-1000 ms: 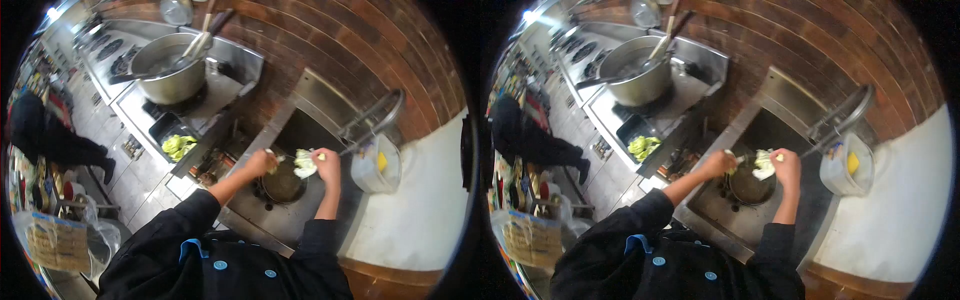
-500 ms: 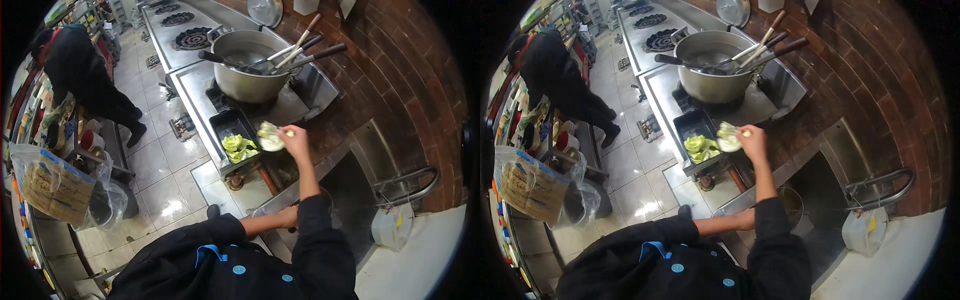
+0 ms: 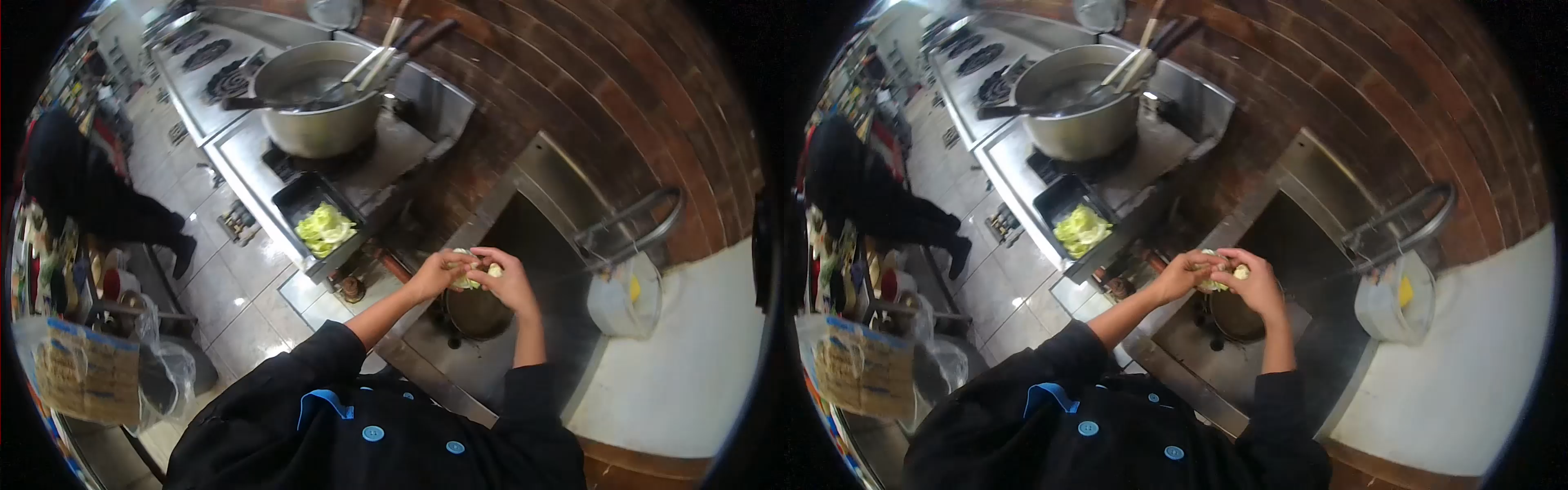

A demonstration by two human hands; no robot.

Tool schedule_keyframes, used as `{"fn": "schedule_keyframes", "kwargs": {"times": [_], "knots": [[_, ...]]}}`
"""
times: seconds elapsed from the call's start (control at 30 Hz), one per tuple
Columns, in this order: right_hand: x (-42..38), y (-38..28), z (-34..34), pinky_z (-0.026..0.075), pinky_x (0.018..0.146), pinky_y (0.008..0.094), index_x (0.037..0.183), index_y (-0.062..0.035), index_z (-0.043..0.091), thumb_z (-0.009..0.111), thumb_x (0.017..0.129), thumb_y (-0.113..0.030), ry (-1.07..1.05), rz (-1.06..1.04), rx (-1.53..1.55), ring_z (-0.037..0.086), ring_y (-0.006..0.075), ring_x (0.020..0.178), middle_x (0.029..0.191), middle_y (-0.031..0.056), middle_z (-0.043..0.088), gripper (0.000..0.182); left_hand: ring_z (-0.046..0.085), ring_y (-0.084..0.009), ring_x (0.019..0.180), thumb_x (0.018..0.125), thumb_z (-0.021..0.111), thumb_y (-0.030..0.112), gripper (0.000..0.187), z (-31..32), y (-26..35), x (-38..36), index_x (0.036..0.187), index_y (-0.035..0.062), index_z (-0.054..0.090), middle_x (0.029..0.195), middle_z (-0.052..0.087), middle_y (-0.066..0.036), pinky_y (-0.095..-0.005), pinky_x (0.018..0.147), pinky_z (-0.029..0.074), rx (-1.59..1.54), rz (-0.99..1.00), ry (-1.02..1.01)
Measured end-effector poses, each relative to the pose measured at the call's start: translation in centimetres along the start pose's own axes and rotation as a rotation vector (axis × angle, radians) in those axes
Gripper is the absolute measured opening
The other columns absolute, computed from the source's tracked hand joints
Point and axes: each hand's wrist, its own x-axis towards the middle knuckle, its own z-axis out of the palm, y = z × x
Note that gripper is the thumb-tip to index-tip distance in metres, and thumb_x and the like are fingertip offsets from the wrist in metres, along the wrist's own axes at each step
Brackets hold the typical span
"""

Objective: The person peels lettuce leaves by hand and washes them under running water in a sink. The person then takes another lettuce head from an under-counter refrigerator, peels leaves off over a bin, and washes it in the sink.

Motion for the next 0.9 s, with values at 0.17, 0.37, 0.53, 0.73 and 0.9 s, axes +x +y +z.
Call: {"fn": "schedule_keyframes", "kwargs": {"times": [0.17, 0.37, 0.53, 0.73, 0.9], "knots": [[-2.8, 5.2, -1.6, 0.048, 0.074, 0.0267, 0.097, -0.0033, 0.066, 0.070, 0.078, -0.008, 0.542, -0.206, -0.087, 0.061, 0.0123, 0.080, 0.086, 0.0052, 0.066, 0.020, 0.059, -0.0156, 0.095, 0.092, 0.054, 0.010, 0.026, 5.9, -0.1, 2.8, 0.118, 0.0058, 0.056, 0.109, 0.058, -0.005, -0.0312, 0.077, 0.056, -0.060, -0.057, -0.124], [-5.8, 8.2, -6.5, 0.047, 0.060, 0.0236, 0.095, -0.0027, 0.059, 0.061, 0.084, -0.004, 0.783, -0.210, 0.701, 0.060, 0.0149, 0.067, 0.092, 0.0139, 0.065, 0.011, 0.050, -0.0159, 0.112, 0.086, 0.058, -0.001, 0.050, 9.2, -0.5, 5.2, 0.132, 0.0084, 0.040, 0.118, 0.052, -0.006, -0.0328, 0.092, 0.048, -0.180, 0.040, -0.257], [-7.2, 10.7, -8.5, 0.044, 0.052, 0.0255, 0.100, -0.0055, 0.057, 0.060, 0.084, -0.010, 0.688, -0.069, 1.219, 0.053, 0.0126, 0.060, 0.080, 0.0079, 0.060, 0.017, 0.054, -0.0156, 0.109, 0.087, 0.062, 0.006, 0.043, 10.2, -1.0, 6.6, 0.127, 0.0055, 0.048, 0.118, 0.056, -0.006, -0.0299, 0.094, 0.044, -0.327, -0.106, -0.293], [-6.6, 10.3, -6.4, 0.043, 0.051, 0.0201, 0.091, -0.0014, 0.063, 0.068, 0.084, -0.018, 0.510, 0.069, 0.719, 0.053, 0.0074, 0.057, 0.072, 0.0019, 0.058, 0.019, 0.056, -0.0136, 0.107, 0.092, 0.057, 0.017, 0.036, 11.3, -2.0, 7.6, 0.125, 0.0041, 0.049, 0.115, 0.058, -0.004, -0.0305, 0.091, 0.045, -0.329, -0.154, -0.148], [-6.6, 9.1, -6.0, 0.043, 0.053, 0.0198, 0.095, 0.0002, 0.063, 0.063, 0.087, -0.020, 0.557, 0.039, 0.669, 0.054, 0.0065, 0.059, 0.074, 0.0026, 0.059, 0.021, 0.057, -0.0123, 0.102, 0.094, 0.054, 0.022, 0.029, 10.9, -2.2, 7.7, 0.118, 0.0066, 0.052, 0.109, 0.060, -0.003, -0.0298, 0.086, 0.046, -0.355, -0.186, -0.085]]}}
